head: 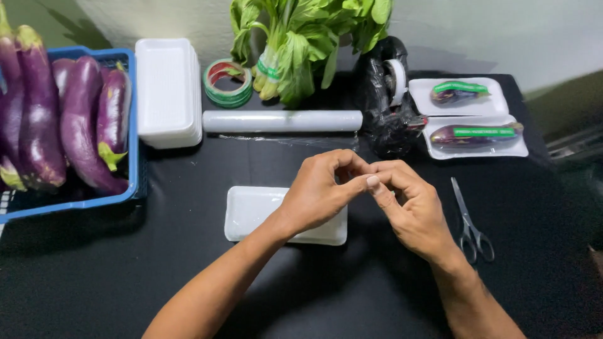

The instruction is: The person places an eggplant into a white styrofoam tray, wraps it with plastic film, and seals it with green tape. The process is repeated for multiple eggplants, and the finished packages are stacked on the table.

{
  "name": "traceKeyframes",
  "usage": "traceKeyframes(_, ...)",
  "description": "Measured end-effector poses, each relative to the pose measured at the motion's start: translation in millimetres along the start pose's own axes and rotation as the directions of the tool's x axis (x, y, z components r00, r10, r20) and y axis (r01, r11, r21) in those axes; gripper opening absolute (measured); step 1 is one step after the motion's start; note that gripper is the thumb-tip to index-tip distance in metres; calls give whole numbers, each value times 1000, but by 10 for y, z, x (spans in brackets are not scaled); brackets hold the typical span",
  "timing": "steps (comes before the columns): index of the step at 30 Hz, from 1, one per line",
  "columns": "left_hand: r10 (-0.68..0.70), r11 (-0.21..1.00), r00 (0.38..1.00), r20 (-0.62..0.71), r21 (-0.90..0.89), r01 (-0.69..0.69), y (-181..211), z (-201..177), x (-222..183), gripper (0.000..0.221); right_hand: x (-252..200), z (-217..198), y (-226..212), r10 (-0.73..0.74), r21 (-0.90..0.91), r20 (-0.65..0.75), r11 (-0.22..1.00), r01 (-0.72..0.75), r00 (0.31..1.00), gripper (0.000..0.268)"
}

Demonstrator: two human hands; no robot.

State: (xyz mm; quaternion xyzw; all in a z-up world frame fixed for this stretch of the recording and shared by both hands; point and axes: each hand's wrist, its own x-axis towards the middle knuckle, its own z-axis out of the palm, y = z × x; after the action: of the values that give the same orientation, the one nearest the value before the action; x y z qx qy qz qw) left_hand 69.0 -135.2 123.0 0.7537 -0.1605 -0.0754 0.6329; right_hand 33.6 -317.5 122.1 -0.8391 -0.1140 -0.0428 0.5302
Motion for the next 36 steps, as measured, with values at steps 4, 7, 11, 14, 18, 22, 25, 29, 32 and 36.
traceKeyframes(4,43,997,991,-124,67,-35,28,-357,-332,7,41,304,-151,-63,62,120,997,55,991,13)
traceKeyframes(7,79,985,983,-167,167,-51,10,-538,-560,6,62,524,-262,-81,127,211,990,55,974,12)
traceKeyframes(11,260,936,920,-294,310,-166,-91,-685,-836,6,96,802,-403,90,168,294,975,-144,952,9)
traceKeyframes(14,334,919,862,-381,336,-207,-179,-733,-978,8,136,955,-518,106,193,324,965,-176,940,18)
traceKeyframes(18,376,914,784,-493,336,-227,-200,-777,-1122,18,172,1054,-377,76,331,346,923,-197,935,67)
traceKeyframes(22,336,933,766,-549,306,-190,-336,-834,-1219,17,113,1231,-568,137,208,342,954,-217,929,10)
traceKeyframes(25,271,952,776,-569,276,-130,-516,-992,-1299,17,96,1323,-532,133,96,286,981,-166,949,13)
traceKeyframes(29,163,879,949,-269,476,-16,-701,-1406,-1446,59,57,1376,-627,13,-219,348,973,68,937,12)
traceKeyframes(32,-16,864,1000,-13,502,20,-938,-1506,-1526,112,-10,1586,-679,15,-386,525,895,222,851,8)
traceKeyframes(36,-37,816,999,29,579,13,-1107,-1471,-1517,117,-30,1894,-640,40,-561,575,746,359,817,10)
